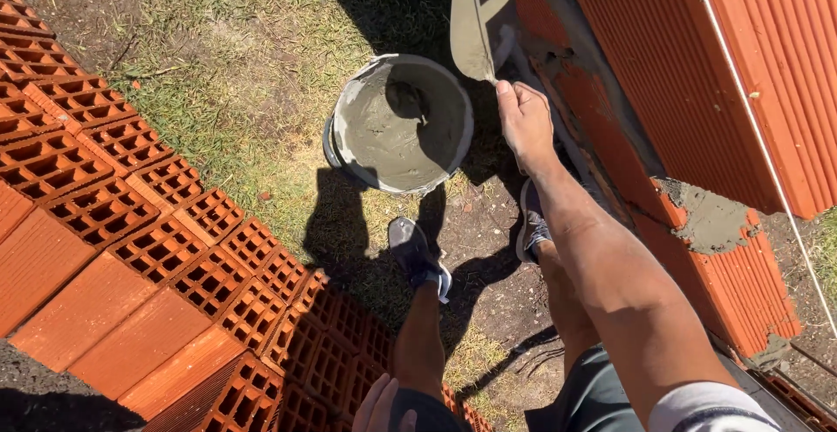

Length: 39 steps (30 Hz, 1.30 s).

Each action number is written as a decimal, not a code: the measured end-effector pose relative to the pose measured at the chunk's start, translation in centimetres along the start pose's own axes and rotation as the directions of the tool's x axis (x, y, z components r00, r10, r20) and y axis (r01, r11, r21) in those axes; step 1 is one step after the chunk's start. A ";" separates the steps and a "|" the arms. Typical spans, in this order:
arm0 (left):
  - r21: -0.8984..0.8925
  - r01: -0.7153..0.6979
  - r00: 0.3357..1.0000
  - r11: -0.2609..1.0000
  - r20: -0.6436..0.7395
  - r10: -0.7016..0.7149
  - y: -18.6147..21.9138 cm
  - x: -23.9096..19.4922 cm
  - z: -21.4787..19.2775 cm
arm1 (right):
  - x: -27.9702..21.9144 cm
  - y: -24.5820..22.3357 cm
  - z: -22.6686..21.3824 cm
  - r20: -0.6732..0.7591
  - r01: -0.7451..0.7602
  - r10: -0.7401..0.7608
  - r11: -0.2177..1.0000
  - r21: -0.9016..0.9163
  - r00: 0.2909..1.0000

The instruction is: The person scoops cement from a bucket using a trowel and spreads it onto a line of orange brick pavers. They then pick up a paver, place it onto the cement, and tap it into position. The person repeats this process, applying cement and laying additional pavers along the line.

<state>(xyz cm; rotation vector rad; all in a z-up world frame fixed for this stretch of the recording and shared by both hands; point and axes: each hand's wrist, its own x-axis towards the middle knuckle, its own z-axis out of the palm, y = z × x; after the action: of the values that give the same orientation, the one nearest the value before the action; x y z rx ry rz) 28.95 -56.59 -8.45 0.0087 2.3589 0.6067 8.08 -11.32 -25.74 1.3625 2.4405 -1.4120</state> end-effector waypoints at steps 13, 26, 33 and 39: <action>0.103 0.089 0.977 0.991 0.184 -0.107 10.6 0.6 -0.1 | -4.3 9.1 -7.8 0.037 -0.016 0.016 1.000 0.002 0.999; 0.107 -0.166 0.934 0.980 0.337 0.122 13.5 0.8 -1.4 | -21.1 16.1 -19.4 -0.050 0.044 -0.064 0.945 -0.324 0.997; 0.064 -0.057 0.909 0.996 0.416 0.026 13.3 1.0 -6.4 | -26.8 9.6 -22.9 -0.098 -0.004 -0.084 0.739 -0.673 0.992; 0.045 -0.041 0.958 0.998 0.286 0.027 5.8 1.0 -9.2 | -24.9 -2.0 -18.7 0.112 0.282 -0.285 0.959 0.040 0.952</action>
<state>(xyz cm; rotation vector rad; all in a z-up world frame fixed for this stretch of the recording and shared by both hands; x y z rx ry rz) 21.51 -55.13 -0.58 0.1502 2.0957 0.5242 29.35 -15.33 -3.31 0.9277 2.6296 -1.5284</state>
